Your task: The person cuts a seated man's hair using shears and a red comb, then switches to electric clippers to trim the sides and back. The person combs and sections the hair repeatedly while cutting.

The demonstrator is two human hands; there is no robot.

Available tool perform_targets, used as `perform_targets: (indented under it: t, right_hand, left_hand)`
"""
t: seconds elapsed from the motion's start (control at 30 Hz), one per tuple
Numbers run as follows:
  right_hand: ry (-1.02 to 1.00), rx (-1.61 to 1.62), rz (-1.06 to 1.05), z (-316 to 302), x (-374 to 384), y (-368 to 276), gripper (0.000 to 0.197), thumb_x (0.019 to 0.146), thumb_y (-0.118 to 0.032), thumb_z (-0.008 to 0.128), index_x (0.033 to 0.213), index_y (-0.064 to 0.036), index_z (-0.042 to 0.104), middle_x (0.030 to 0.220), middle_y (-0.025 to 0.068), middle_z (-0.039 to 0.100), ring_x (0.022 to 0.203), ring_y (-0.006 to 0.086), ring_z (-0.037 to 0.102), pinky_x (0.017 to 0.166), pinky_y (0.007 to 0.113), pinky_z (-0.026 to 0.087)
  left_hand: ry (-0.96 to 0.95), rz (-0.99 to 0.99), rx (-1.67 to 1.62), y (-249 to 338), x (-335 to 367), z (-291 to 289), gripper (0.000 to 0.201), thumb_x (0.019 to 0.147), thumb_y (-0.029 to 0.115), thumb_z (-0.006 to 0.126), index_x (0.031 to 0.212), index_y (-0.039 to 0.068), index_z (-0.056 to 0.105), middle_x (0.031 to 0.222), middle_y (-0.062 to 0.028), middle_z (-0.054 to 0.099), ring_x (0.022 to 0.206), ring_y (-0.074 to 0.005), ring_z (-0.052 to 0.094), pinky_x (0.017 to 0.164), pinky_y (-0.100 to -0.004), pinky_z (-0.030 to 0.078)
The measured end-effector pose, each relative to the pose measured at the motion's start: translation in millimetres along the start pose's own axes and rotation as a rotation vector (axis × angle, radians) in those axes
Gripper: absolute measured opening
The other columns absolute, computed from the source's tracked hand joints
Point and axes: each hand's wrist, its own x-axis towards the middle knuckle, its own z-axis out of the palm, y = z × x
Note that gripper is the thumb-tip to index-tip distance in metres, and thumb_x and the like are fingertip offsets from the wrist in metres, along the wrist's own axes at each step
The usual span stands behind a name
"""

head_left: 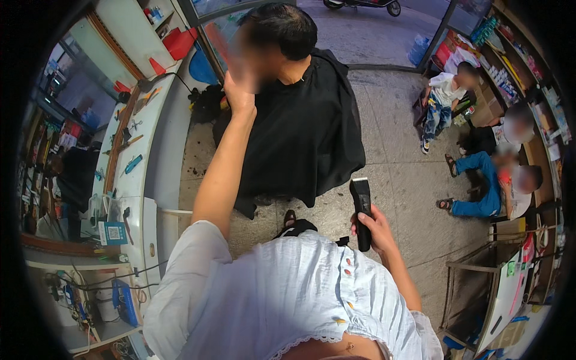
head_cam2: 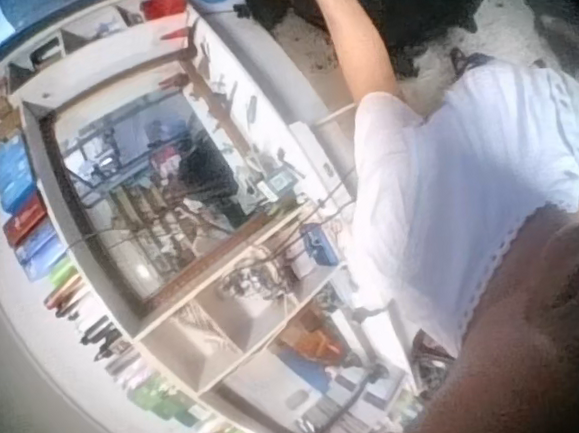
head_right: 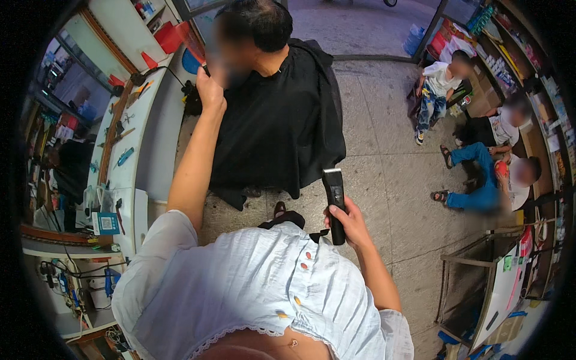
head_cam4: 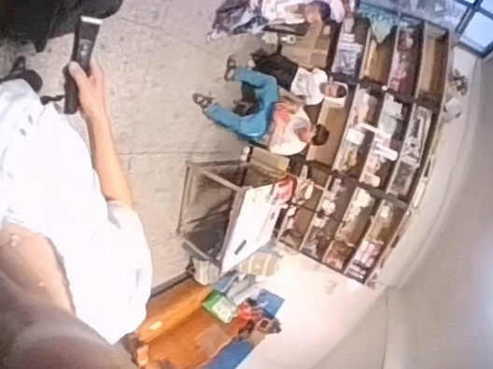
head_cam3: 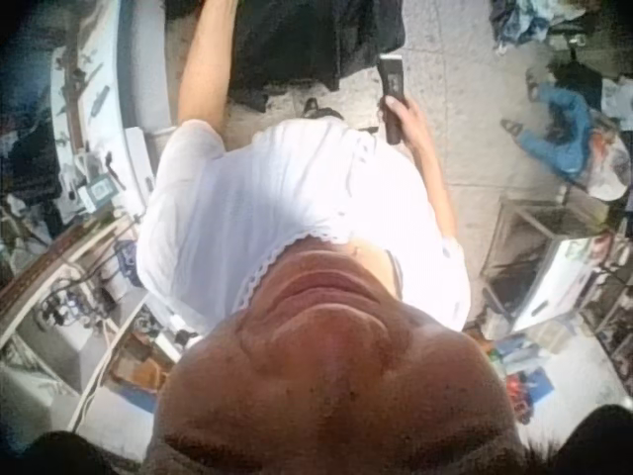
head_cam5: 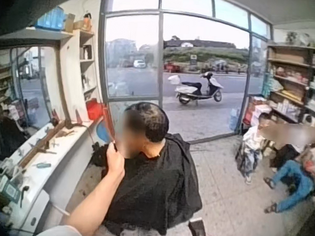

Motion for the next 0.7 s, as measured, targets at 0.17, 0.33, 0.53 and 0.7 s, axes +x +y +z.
perform_targets:
  t: [0.17,0.33,0.53,0.7]
  right_hand:
    - [-0.021,-0.087,-0.075,36,69,-47,0.034,0.09,-0.014,0.064,0.119,-0.004,0.051,0.099,0.007,0.065,0.084,0.0147,0.062,0.069,0.029,0.052]
    - [-0.096,-0.125,-0.168,83,136,-94,0.04,0.089,-0.012,0.065,0.126,-0.0049,0.05,0.109,0.0075,0.064,0.094,0.0154,0.062,0.075,0.031,0.052]
    - [-0.204,-0.058,-0.202,116,190,-129,0.05,0.084,-0.006,0.068,0.13,-0.0028,0.047,0.117,0.0092,0.061,0.103,0.0178,0.059,0.085,0.031,0.049]
    - [-0.221,-0.16,-0.277,119,225,-134,0.048,0.084,-0.003,0.067,0.129,-0.0028,0.047,0.112,0.0071,0.061,0.099,0.0153,0.059,0.082,0.028,0.048]
  left_hand:
    - [-0.009,-0.041,0.204,-41,34,8,0.056,0.085,0.044,0.068,0.119,0.0,0.058,0.102,-0.0091,0.066,0.092,-0.0167,0.062,0.078,-0.0309,0.049]
    - [-0.059,0.123,0.366,-46,57,20,0.065,0.077,0.051,0.071,0.118,0.003,0.058,0.097,-0.0183,0.069,0.088,-0.0271,0.068,0.077,-0.0374,0.052]
    - [-0.115,0.12,0.27,-54,50,29,0.051,0.075,0.043,0.075,0.106,0.006,0.063,0.085,-0.0109,0.071,0.08,-0.0254,0.07,0.075,-0.0367,0.055]
    - [-0.027,0.172,0.383,-45,50,41,0.045,0.072,0.042,0.075,0.102,0.01,0.066,0.08,-0.0079,0.071,0.078,-0.0239,0.07,0.074,-0.0366,0.055]
